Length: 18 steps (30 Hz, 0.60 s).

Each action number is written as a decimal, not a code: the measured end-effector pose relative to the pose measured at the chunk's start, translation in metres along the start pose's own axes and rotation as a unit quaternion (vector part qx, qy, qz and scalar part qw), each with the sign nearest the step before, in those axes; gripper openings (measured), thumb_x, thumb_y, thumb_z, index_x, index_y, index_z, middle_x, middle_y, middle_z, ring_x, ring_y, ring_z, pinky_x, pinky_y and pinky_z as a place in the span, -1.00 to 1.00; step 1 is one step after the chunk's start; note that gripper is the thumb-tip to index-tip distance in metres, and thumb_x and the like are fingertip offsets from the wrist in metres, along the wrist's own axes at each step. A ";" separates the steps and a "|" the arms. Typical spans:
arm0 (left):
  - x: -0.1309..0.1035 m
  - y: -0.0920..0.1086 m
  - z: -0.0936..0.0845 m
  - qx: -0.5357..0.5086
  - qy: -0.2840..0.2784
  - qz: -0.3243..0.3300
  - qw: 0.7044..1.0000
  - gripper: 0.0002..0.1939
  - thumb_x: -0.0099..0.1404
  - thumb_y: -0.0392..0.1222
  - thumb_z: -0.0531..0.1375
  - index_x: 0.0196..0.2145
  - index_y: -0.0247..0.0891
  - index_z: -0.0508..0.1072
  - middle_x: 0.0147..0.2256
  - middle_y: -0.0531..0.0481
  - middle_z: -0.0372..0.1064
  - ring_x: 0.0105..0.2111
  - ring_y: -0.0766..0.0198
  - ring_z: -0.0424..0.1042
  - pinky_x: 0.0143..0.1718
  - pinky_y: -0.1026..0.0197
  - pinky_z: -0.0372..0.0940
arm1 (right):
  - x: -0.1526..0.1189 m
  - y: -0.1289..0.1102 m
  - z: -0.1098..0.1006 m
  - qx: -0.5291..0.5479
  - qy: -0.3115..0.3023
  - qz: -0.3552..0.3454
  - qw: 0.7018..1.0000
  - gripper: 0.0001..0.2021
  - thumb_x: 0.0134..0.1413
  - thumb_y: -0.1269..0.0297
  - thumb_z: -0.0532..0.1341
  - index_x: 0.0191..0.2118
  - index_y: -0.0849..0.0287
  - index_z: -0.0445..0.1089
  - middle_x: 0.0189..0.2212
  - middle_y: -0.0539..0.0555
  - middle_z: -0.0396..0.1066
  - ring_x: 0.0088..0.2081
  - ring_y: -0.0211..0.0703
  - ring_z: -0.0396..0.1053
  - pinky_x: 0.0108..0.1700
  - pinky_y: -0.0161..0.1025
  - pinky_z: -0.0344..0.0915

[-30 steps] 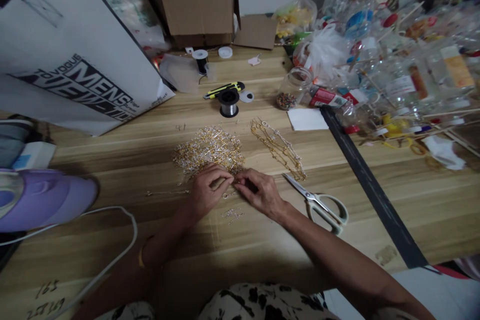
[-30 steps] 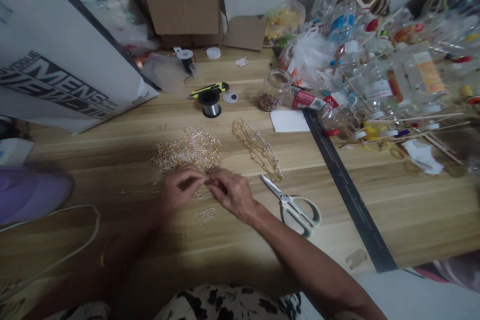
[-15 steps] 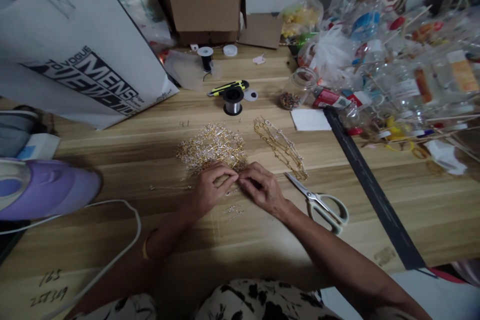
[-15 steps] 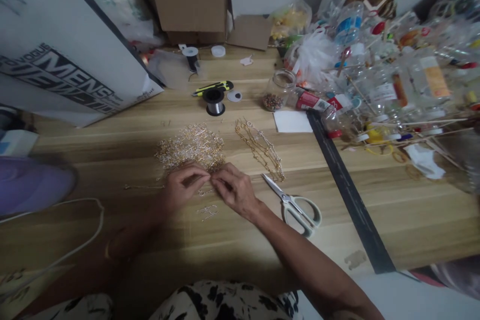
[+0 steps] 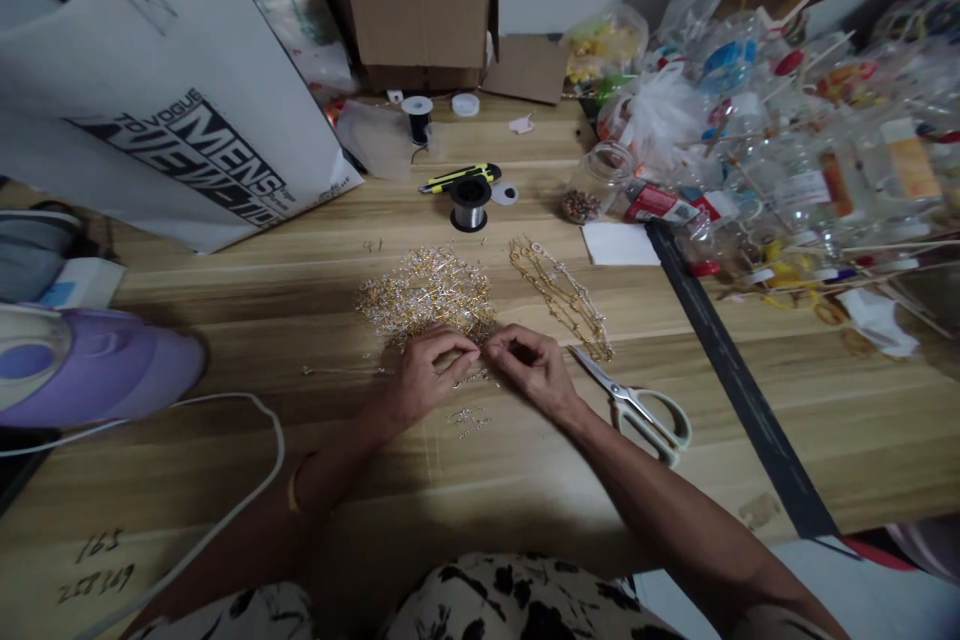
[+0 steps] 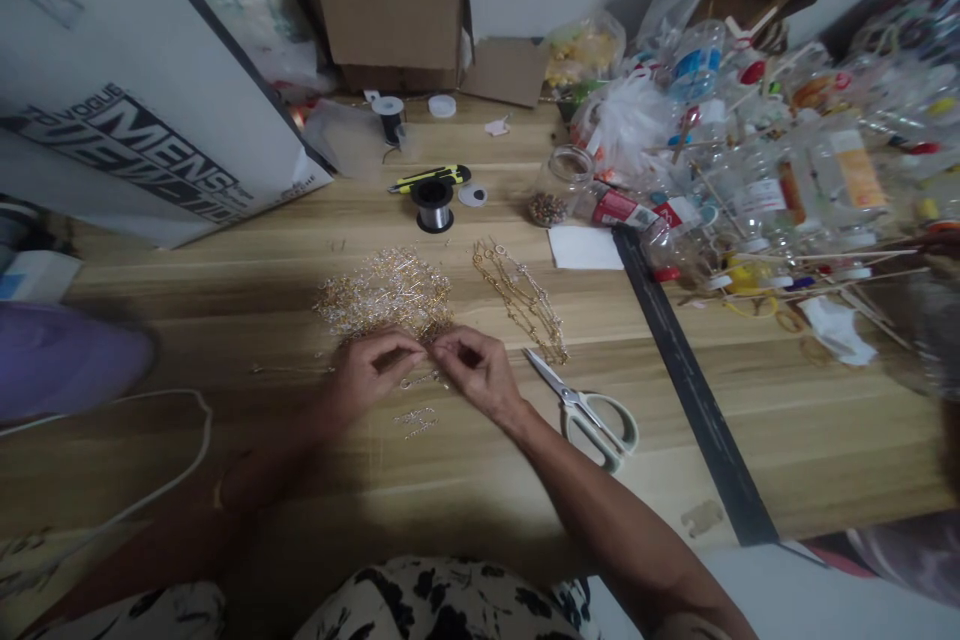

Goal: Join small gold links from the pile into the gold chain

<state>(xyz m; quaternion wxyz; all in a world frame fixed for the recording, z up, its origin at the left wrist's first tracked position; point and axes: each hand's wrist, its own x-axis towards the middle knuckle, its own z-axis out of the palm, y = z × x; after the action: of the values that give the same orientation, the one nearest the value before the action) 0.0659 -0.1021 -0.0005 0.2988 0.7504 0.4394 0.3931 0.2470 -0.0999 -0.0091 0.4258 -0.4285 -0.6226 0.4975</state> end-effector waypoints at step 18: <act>-0.008 -0.003 0.005 0.182 -0.129 0.069 0.972 -0.91 0.27 -0.27 0.18 -0.36 -0.27 0.49 -0.37 -0.06 0.37 -0.25 0.15 0.27 -0.19 0.09 0.24 | 0.004 0.001 -0.003 0.043 0.022 0.047 0.998 -0.78 0.06 0.13 0.25 -0.41 0.21 0.39 -0.52 -0.01 0.36 -0.46 -0.26 0.27 -0.39 -0.33 0.23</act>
<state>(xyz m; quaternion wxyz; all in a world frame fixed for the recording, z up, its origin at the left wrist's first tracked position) 0.0659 -0.1085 -0.0084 0.1835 0.8650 0.4088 0.2260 0.2491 -0.0950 -0.0095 0.4339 -0.4495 -0.5699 0.5337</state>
